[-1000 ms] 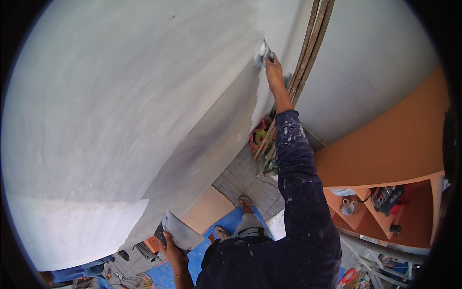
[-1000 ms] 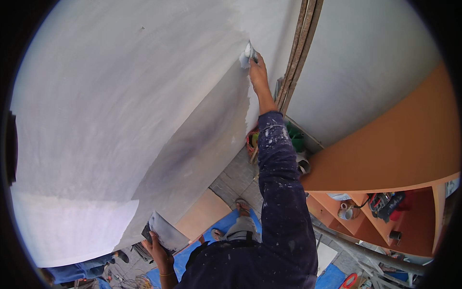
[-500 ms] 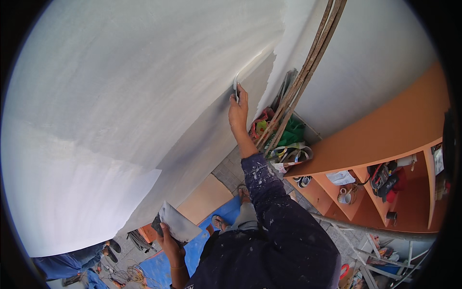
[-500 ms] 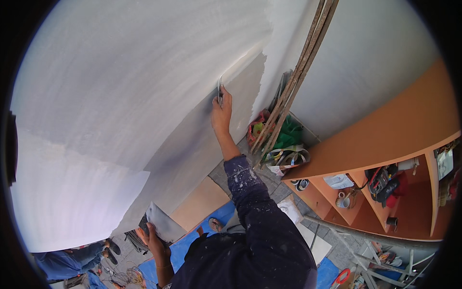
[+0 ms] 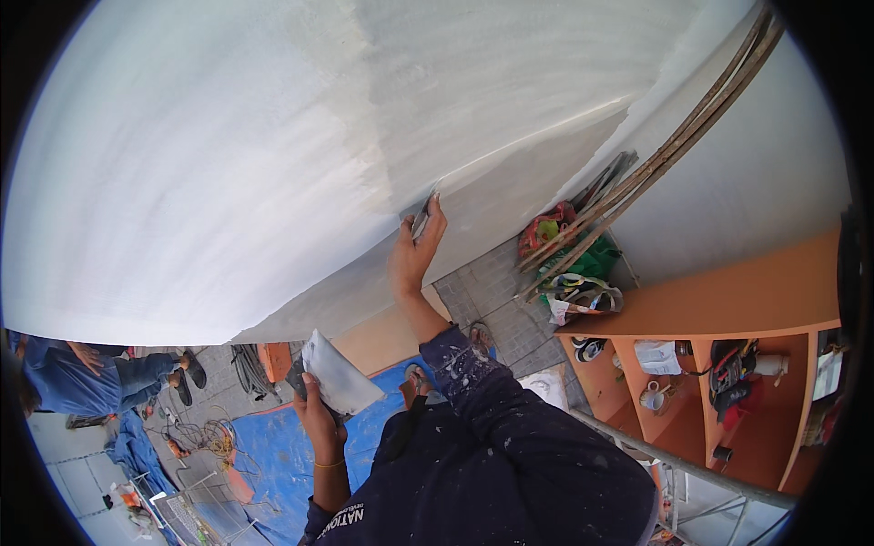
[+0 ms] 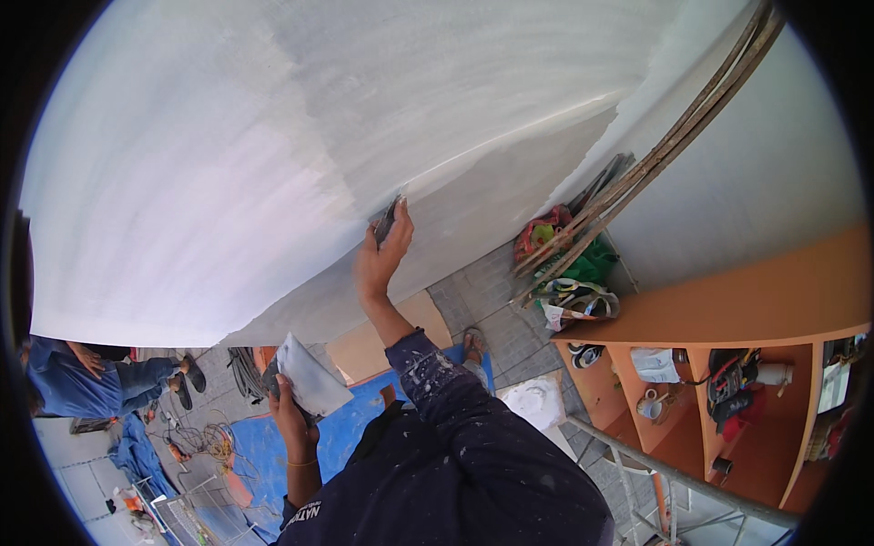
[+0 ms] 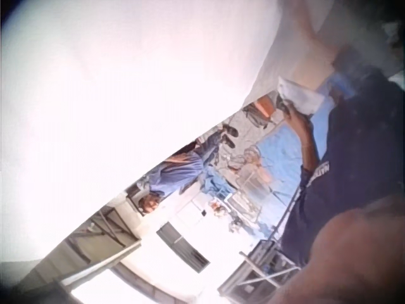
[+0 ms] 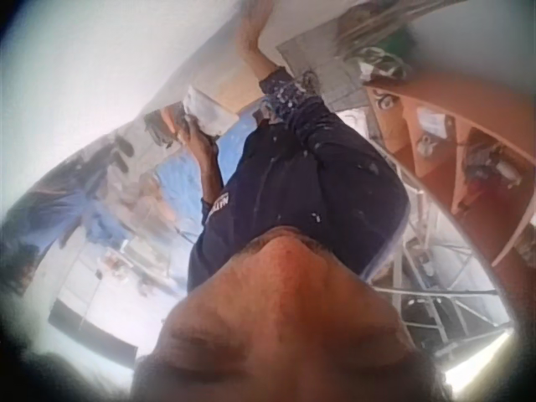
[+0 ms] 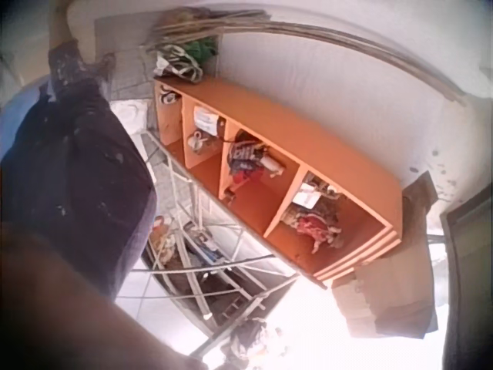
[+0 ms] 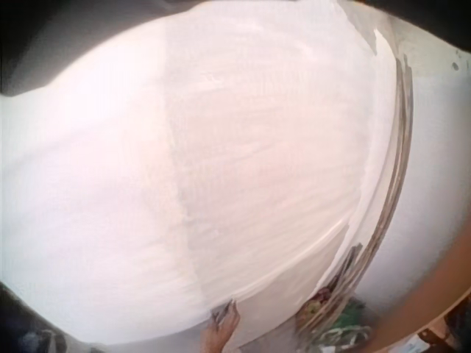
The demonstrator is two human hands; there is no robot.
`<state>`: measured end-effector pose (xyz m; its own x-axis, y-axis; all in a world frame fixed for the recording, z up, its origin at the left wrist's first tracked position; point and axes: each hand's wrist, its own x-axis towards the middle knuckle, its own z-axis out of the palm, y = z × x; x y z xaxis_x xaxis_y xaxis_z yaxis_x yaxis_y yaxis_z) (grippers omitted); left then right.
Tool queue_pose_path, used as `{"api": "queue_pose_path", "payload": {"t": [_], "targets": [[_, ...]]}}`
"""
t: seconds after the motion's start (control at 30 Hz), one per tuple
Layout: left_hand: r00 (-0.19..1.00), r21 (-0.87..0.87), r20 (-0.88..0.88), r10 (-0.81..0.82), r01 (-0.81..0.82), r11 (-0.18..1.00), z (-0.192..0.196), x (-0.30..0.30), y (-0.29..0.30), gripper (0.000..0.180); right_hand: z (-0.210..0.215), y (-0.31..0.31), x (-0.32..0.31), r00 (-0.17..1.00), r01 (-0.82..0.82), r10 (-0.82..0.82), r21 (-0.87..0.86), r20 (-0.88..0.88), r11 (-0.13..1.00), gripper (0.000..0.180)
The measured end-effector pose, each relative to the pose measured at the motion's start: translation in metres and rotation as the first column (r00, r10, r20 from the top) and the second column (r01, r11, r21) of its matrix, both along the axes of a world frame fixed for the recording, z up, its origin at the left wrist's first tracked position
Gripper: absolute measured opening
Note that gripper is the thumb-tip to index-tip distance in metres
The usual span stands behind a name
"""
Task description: The person applies white plaster to a wall using a trowel and hawk. They repeatedly scoop plaster from the hawk and spread it in smooth strokes across the wall surface, working progressively upward and across the area.
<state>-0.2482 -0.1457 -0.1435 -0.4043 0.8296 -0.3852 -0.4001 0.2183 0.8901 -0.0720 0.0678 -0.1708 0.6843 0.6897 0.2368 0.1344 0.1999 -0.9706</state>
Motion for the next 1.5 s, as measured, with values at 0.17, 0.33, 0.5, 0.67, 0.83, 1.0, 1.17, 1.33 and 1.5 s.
{"api": "queue_pose_path", "payload": {"t": [0.17, 0.33, 0.5, 0.67, 0.83, 1.0, 1.17, 1.33, 1.5], "targets": [[0.993, -0.043, 0.064, 0.099, -0.096, 0.994, -0.005, -0.013, -0.005, 0.034, 0.002, -0.027, -0.094, 0.994, -0.005, 0.013, -0.074, 0.106, 0.997, 0.056], [0.913, -0.118, 0.405, 0.044, 0.005, 0.993, -0.021, -0.008, 0.020, 0.030, 0.012, -0.078, -0.049, 0.840, -0.538, 0.539, -0.031, 0.063, 0.842, 0.052], [0.286, 0.347, 0.839, -0.462, 0.372, 0.861, -0.022, 0.039, 0.068, 0.039, 0.058, -0.123, 0.070, 0.173, -0.939, 0.739, -0.116, 0.651, 0.323, 0.056], [0.792, -0.080, 0.554, -0.256, 0.357, 0.931, 0.044, 0.117, 0.089, 0.039, 0.089, -0.113, 0.168, 0.083, -0.812, 0.558, -0.269, 0.825, 0.518, 0.057], [0.895, -0.055, 0.353, -0.272, 0.310, 0.949, 0.082, 0.139, 0.101, 0.034, 0.064, -0.092, 0.265, -0.094, -0.495, 0.577, -0.541, 0.811, 0.680, 0.059], [0.922, -0.024, 0.337, -0.193, 0.213, 0.977, 0.079, 0.147, 0.107, 0.037, 0.039, 0.000, 0.413, 0.776, -0.248, 0.292, -0.154, 0.559, 0.956, 0.052], [0.929, -0.182, 0.326, -0.177, 0.246, 0.952, 0.062, 0.172, 0.096, 0.033, 0.066, 0.097, 0.548, 0.964, 0.153, -0.143, -0.029, 0.224, 0.988, 0.046], [0.892, -0.172, 0.416, -0.180, 0.271, 0.947, 0.017, 0.157, 0.074, 0.032, 0.085, 0.138, 0.599, 0.996, 0.092, -0.094, -0.129, -0.007, 0.987, 0.047], [0.837, -0.129, 0.512, -0.194, 0.298, 0.946, -0.016, 0.117, 0.050, 0.044, 0.071, 0.128, 0.558, 0.999, 0.021, -0.021, 0.001, 0.024, 1.000, 0.047]]}}
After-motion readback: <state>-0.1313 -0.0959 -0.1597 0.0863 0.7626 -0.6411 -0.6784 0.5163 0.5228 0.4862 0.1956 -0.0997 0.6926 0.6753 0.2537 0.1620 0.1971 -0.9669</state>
